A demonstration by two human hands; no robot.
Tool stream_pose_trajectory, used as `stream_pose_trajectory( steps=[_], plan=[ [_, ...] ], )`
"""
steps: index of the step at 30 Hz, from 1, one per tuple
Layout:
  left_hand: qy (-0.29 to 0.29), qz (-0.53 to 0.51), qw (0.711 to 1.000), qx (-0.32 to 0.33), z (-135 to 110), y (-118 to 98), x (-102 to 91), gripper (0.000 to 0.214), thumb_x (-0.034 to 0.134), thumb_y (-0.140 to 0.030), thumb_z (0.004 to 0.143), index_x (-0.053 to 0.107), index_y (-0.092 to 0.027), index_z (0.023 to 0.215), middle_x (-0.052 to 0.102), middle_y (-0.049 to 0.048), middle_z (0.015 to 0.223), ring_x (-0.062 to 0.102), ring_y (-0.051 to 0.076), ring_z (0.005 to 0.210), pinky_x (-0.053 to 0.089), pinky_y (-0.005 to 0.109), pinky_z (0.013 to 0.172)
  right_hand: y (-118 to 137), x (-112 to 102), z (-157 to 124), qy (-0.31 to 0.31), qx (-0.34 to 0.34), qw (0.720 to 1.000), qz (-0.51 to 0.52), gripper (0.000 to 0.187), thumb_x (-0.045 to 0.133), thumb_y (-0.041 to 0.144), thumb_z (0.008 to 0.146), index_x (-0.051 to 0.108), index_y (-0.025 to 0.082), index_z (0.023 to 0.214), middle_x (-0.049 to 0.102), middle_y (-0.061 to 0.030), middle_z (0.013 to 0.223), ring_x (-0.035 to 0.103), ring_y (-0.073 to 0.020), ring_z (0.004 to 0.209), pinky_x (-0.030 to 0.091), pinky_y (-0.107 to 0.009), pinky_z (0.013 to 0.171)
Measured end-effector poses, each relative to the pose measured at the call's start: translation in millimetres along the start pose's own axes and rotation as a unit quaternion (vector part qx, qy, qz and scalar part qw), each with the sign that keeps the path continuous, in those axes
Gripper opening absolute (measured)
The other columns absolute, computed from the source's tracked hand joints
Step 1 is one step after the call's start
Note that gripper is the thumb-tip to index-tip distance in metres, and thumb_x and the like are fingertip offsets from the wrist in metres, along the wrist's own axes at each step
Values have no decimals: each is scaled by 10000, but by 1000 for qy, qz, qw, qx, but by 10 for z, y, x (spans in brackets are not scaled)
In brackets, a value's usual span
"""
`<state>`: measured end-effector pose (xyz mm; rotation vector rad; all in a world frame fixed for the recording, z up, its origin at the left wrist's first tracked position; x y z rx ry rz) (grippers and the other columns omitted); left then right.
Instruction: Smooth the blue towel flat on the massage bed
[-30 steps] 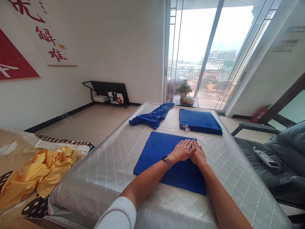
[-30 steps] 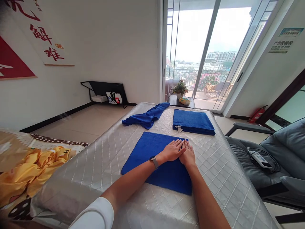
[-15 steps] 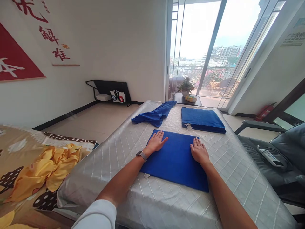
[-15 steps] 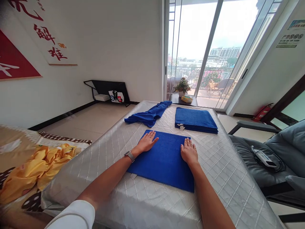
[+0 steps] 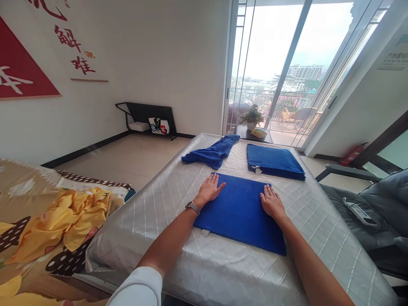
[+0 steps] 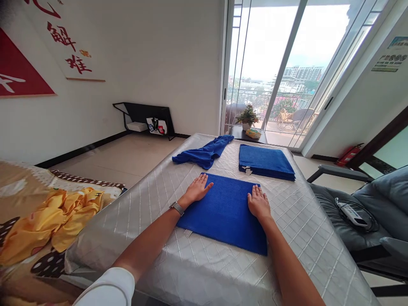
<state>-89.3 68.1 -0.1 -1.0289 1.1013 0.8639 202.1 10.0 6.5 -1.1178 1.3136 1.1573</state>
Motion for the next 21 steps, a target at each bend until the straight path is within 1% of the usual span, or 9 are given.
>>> stream_pose_trajectory(
  steps=[4,8,10,14,16,18,20,21],
  plan=[
    [-3,-6,1000,-2,-15,-6,-18,883,64,-671,984,278,-25,1545,243,170,1616,183,272,1510,166,434,1233,8,-46,-43,-5,-10,1000,-4,640,148,370,1021,228,47,1568,206,-114,1645,147,-210,1518,138,-390,1224],
    [1,-13,1000,-4,-14,-10,-25,874,68,-673,983,272,-41,1551,238,162,1619,174,269,1512,162,433,1234,10,-82,-169,-28,-24,999,-17,633,139,356,1021,259,44,1559,228,-110,1638,158,-211,1516,132,-392,1226],
    [4,-9,1000,-3,-10,-16,-19,881,61,-673,982,265,-32,1551,227,161,1622,168,266,1514,151,428,1236,14,-54,-243,-33,-32,999,-18,640,133,367,1022,251,44,1561,220,-108,1640,156,-213,1516,136,-392,1226],
    [8,9,1000,-4,-15,-28,-15,882,48,-669,982,261,-29,1551,225,155,1624,169,256,1515,140,415,1237,18,71,-339,-12,-27,999,-15,653,146,380,1021,216,29,1567,183,-124,1646,154,-227,1517,141,-400,1227],
    [-6,24,1000,-17,-29,-18,-49,882,65,-676,980,264,-36,1553,231,157,1623,172,259,1514,127,415,1239,26,105,-355,-5,-23,1000,-13,657,156,383,1019,204,26,1568,166,-127,1649,143,-231,1519,133,-408,1229],
    [-37,39,998,-28,-55,-19,-119,880,98,-678,980,258,-30,1554,233,166,1622,167,265,1515,98,415,1244,38,104,-360,-5,-23,1000,-10,659,156,386,1018,195,30,1571,156,-123,1652,132,-230,1520,129,-413,1230],
    [-66,43,997,-19,-93,-76,-192,862,128,-661,989,245,-23,1556,244,167,1619,163,272,1516,76,416,1249,48,85,-363,-3,-20,1000,-7,660,147,384,1017,194,29,1572,159,-119,1651,135,-230,1520,132,-413,1230],
    [-73,40,997,-7,-118,-137,-218,844,136,-647,995,241,-28,1559,257,160,1616,165,273,1516,79,418,1250,53,75,-364,-2,-19,1000,-6,661,143,383,1016,195,27,1571,162,-118,1650,137,-229,1519,135,-412,1230]
  ],
)
Point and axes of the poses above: each hand's wrist, its own z-axis towards the middle knuckle, its own x-axis out of the palm, y = z × x, the point moved 6 cm from there along z, towards the middle knuckle
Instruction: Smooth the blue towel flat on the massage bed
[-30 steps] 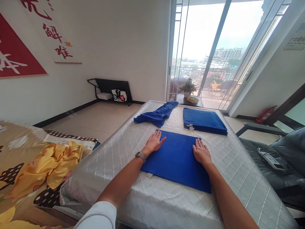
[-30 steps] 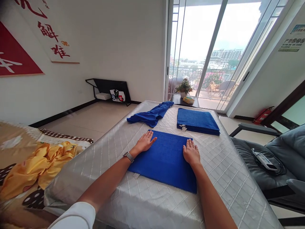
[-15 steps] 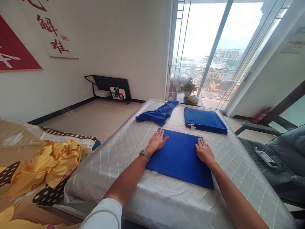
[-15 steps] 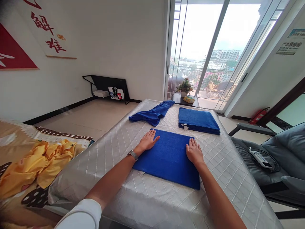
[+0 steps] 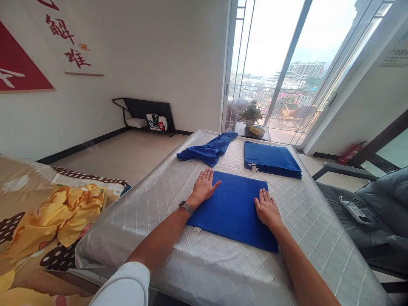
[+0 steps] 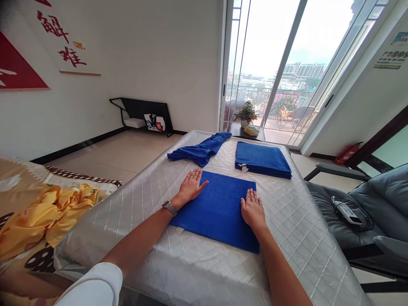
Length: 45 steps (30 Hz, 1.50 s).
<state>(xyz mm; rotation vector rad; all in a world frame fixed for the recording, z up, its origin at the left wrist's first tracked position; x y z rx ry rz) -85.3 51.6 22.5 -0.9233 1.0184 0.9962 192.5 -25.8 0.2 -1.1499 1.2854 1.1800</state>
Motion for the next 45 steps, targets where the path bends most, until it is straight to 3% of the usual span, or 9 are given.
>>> stream_pose_trajectory(
  steps=[3,8,11,13,17,25,29,40,45],
  plan=[
    [18,-26,997,66,-101,-363,-45,789,119,-618,1010,263,-73,1562,299,125,1608,187,259,1511,137,413,1243,14,-24,-7,0,1,1000,5,664,136,386,1016,199,25,1570,171,-118,1648,141,-224,1519,137,-406,1228],
    [59,-69,961,263,-354,-1464,-5,772,98,-628,1013,306,-115,1551,318,101,1603,197,199,1509,141,351,1232,15,-31,-34,-6,-9,1000,9,647,154,355,1014,206,27,1569,167,-130,1648,128,-220,1521,123,-401,1228],
    [60,-95,950,291,-370,-1916,77,772,74,-613,1018,287,-99,1553,316,108,1602,200,191,1507,129,343,1229,8,-24,-56,3,-20,1000,-5,624,211,292,997,213,53,1574,135,-115,1657,99,-221,1525,119,-398,1229],
    [76,-104,954,272,-320,-2007,167,791,57,-612,1016,280,-72,1550,312,125,1601,213,202,1504,148,352,1225,6,-31,-64,4,-22,1000,-10,621,218,288,994,221,68,1575,132,-103,1658,94,-222,1526,118,-396,1229],
    [101,-90,964,230,-249,-1754,280,802,56,-615,1013,282,-61,1547,297,136,1604,208,211,1506,154,369,1227,25,-65,-61,1,-13,1000,-1,639,179,332,1007,205,28,1569,163,-122,1651,119,-223,1522,123,-401,1230],
    [120,-38,985,116,-352,-439,115,835,62,-665,991,267,-91,1561,217,119,1631,153,227,1518,132,409,1238,41,-93,-58,0,1,1000,10,643,158,339,1007,208,28,1568,176,-107,1649,146,-218,1518,125,-398,1230],
    [105,-26,992,66,-439,-27,74,838,65,-660,993,254,-76,1563,236,125,1626,179,237,1513,147,414,1238,23,-63,-38,-2,1,1000,5,647,156,348,1006,212,36,1570,174,-102,1651,147,-221,1518,122,-396,1230],
    [81,-30,995,58,-451,-4,85,842,76,-654,994,289,-57,1549,265,152,1612,212,257,1504,156,417,1235,36,-82,-37,-24,3,999,-38,646,169,356,1008,241,33,1562,215,-115,1641,180,-234,1510,142,-405,1222],
    [81,-38,994,59,-447,-1,82,808,79,-643,1000,269,-95,1562,269,133,1614,206,252,1506,160,433,1235,80,-174,-232,-52,-13,995,-83,645,187,357,1003,274,29,1552,230,-135,1633,151,-249,1517,94,-442,1227]
  ],
)
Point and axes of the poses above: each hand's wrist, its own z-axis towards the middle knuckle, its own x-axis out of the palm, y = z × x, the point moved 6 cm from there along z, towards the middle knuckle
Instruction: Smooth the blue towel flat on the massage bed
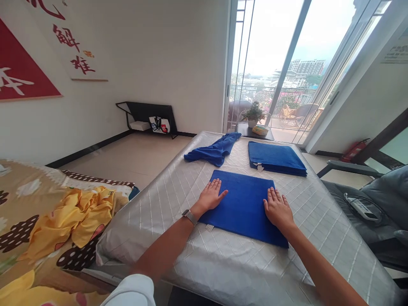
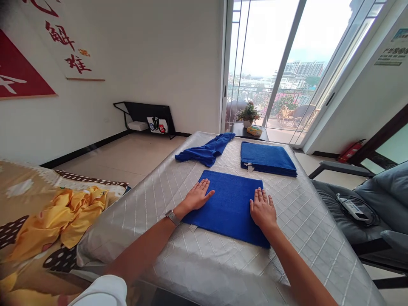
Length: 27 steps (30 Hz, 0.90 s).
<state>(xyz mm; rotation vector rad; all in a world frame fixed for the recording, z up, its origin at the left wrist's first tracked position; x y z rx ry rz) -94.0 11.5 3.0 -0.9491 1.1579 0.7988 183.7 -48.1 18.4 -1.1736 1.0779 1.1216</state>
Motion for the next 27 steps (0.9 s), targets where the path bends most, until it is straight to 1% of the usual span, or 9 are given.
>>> stream_pose_trajectory(
  steps=[4,7,11,13,16,20,22,24,27],
  plan=[
    [-3,0,1000,3,-3,-2,20,823,85,-654,995,276,-87,1560,288,130,1608,219,259,1502,165,428,1235,3,68,-231,18,-9,1000,19,666,172,408,1011,246,44,1565,205,-115,1641,157,-237,1517,119,-419,1229],
    [-4,6,1000,4,-15,-9,5,832,81,-653,993,291,-76,1553,298,130,1605,231,261,1499,154,416,1237,-5,159,-320,39,-4,998,42,669,165,420,1016,213,56,1575,186,-100,1647,153,-220,1518,135,-403,1230],
    [-25,25,999,-2,-46,-52,-127,831,86,-650,995,294,-68,1551,291,136,1607,221,257,1503,131,416,1241,2,188,-321,42,2,998,52,670,161,426,1019,201,57,1577,174,-98,1649,147,-220,1519,140,-406,1230],
    [-43,30,999,16,-74,-160,-214,821,102,-652,996,284,-81,1557,288,125,1611,199,252,1509,123,412,1243,12,179,-312,43,0,998,54,667,162,419,1020,203,55,1576,172,-102,1649,145,-224,1519,140,-410,1229],
    [-39,25,995,92,-126,-515,-251,804,105,-646,1001,285,-94,1558,290,114,1611,199,233,1509,132,388,1241,19,165,-310,44,1,997,61,662,168,413,1019,208,56,1576,170,-109,1648,151,-227,1518,144,-415,1229],
    [-3,9,973,229,-142,-1263,-122,800,129,-655,1002,348,-99,1533,326,117,1595,231,218,1500,133,360,1233,20,160,-322,40,-3,997,73,660,195,403,1016,213,49,1573,180,-119,1645,152,-237,1517,143,-422,1230],
    [5,-1,962,272,-84,-1626,-36,793,147,-658,1002,361,-104,1529,348,116,1585,242,216,1497,131,357,1230,18,161,-332,38,-6,997,71,642,225,374,1011,237,58,1569,186,-118,1643,155,-237,1517,148,-423,1230],
    [9,-13,959,282,14,-1889,45,781,137,-643,1010,324,-103,1543,350,114,1585,250,206,1494,145,352,1224,15,161,-344,38,-9,997,66,614,247,310,1000,258,76,1567,203,-111,1641,158,-230,1516,159,-417,1228],
    [9,-33,966,258,137,-2041,140,761,81,-599,1027,256,-87,1561,316,117,1601,239,192,1496,153,341,1218,10,154,-356,37,-8,997,63,606,253,232,980,258,92,1570,239,-99,1634,166,-221,1513,171,-407,1225]
  ],
)
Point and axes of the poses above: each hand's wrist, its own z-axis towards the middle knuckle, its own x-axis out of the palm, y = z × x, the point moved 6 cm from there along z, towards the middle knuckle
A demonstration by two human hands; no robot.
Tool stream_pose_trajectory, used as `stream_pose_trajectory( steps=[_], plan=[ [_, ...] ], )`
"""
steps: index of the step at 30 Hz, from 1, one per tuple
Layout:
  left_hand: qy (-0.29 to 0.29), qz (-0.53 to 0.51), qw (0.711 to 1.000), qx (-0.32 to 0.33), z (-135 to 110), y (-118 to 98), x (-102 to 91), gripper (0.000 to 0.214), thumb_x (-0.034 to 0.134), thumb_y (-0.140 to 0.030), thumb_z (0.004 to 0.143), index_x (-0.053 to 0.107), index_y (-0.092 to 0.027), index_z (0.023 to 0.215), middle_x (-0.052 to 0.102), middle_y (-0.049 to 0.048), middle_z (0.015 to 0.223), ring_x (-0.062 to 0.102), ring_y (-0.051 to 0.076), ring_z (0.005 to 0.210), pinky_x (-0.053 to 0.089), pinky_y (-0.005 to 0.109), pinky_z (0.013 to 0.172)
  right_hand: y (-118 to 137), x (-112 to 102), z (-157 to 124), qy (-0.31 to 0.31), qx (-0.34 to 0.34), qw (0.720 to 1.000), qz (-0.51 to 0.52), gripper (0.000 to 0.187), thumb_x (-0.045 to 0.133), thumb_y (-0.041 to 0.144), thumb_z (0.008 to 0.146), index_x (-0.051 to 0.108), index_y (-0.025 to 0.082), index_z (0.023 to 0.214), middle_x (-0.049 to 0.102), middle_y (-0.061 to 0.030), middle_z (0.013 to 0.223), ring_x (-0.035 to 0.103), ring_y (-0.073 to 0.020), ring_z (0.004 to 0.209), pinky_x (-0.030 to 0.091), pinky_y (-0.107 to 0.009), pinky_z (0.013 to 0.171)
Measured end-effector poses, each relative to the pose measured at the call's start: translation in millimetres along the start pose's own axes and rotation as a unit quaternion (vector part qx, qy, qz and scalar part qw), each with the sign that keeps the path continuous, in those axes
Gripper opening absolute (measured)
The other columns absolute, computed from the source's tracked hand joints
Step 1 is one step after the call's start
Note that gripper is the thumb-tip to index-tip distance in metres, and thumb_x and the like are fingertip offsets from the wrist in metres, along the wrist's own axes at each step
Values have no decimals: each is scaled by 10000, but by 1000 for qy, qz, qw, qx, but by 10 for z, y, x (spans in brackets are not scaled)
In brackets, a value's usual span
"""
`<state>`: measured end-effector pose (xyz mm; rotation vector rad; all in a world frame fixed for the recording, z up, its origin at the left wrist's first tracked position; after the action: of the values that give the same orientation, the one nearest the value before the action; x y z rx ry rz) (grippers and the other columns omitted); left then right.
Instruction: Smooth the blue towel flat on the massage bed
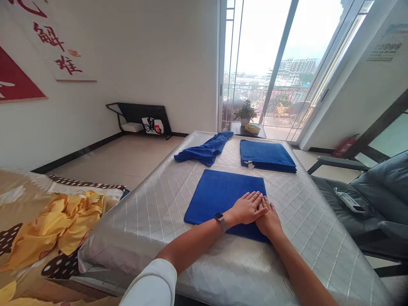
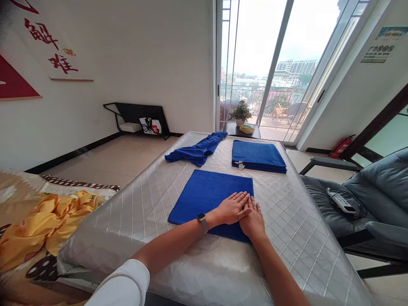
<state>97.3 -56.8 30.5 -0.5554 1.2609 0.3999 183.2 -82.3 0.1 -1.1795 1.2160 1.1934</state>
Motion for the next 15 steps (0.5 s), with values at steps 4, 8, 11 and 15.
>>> stream_pose_trajectory(
  steps=[4,8,11,15],
  plan=[
    [-4,-6,1000,-7,-55,79,57,760,77,-602,1026,236,-91,1566,300,113,1610,211,185,1504,121,340,1224,18,-17,3,-5,-9,1000,0,598,240,281,1000,261,101,1570,219,-97,1639,161,-234,1515,174,-422,1223],
    [-1,2,1000,-29,-226,250,31,762,88,-616,1021,278,-106,1555,284,111,1615,199,194,1508,122,357,1227,23,-38,12,-4,-3,1000,2,631,209,371,1017,265,56,1560,206,-121,1637,176,-243,1512,170,-436,1222],
    [10,5,999,-48,-402,428,-39,774,107,-638,1014,272,-115,1560,259,112,1621,183,200,1512,134,372,1229,30,-59,11,-2,0,1000,9,644,199,382,1018,235,42,1565,198,-125,1639,174,-242,1512,159,-431,1224],
    [33,7,994,-105,-805,818,-183,777,125,-648,1010,248,-122,1568,217,107,1631,158,212,1517,139,400,1233,32,-62,12,2,5,1000,28,649,195,392,1019,215,52,1571,189,-124,1643,151,-232,1517,133,-425,1229]
  ],
)
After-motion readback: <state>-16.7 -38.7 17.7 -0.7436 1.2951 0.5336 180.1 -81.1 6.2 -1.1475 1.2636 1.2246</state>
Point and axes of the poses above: each hand's wrist, its own z-axis towards the middle knuckle, its own x-axis out of the palm, y = z × x, the point moved 6 cm from there along z, towards the middle knuckle
